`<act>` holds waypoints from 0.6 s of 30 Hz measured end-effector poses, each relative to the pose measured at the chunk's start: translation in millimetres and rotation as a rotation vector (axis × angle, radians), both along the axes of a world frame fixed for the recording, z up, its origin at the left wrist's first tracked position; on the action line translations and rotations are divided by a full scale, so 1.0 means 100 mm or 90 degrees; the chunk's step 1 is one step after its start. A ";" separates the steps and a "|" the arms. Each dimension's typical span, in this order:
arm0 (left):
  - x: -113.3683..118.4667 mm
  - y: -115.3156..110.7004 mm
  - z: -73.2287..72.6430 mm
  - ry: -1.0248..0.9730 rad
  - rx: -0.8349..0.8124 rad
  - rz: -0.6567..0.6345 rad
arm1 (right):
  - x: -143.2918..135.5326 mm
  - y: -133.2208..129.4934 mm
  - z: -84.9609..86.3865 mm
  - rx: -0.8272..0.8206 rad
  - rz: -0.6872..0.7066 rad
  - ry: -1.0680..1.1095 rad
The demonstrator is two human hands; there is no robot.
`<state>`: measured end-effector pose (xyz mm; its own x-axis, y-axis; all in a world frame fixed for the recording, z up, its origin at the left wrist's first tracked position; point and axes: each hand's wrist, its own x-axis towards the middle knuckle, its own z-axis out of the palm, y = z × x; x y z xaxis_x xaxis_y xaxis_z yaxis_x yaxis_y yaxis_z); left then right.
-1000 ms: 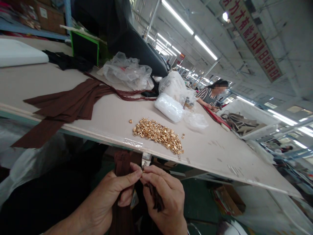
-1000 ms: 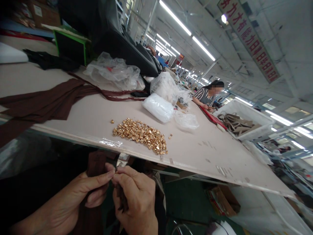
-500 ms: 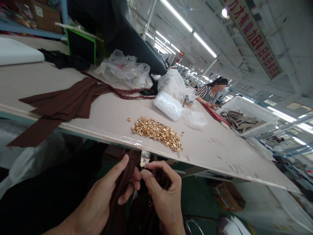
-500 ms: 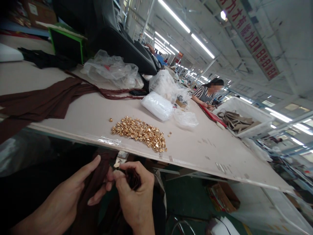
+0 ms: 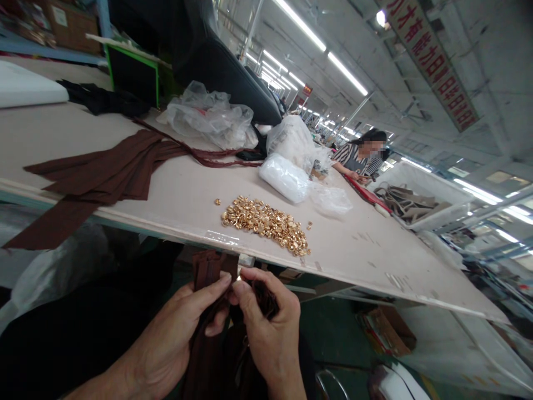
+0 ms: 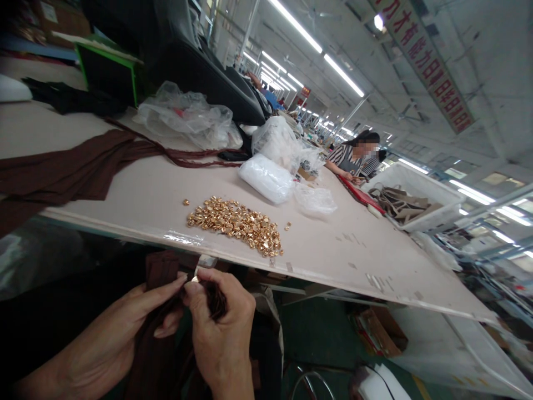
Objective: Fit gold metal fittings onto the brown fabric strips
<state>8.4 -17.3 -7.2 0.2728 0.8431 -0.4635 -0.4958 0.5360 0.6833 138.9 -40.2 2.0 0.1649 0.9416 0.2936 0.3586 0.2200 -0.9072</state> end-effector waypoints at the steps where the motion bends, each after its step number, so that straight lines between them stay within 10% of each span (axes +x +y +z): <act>1: 0.00 -0.01 0.00 -0.001 -0.001 -0.011 | 0.00 -0.01 0.00 -0.005 -0.002 0.001; 18: 0.05 -0.06 -0.08 0.002 0.005 -0.038 | 0.03 0.03 -0.13 0.189 -0.018 -0.193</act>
<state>13.1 -23.7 -14.8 0.3208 0.8291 -0.4578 -0.4612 0.5590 0.6891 141.8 -37.1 -10.9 0.0540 0.8051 0.5907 0.6087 0.4424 -0.6586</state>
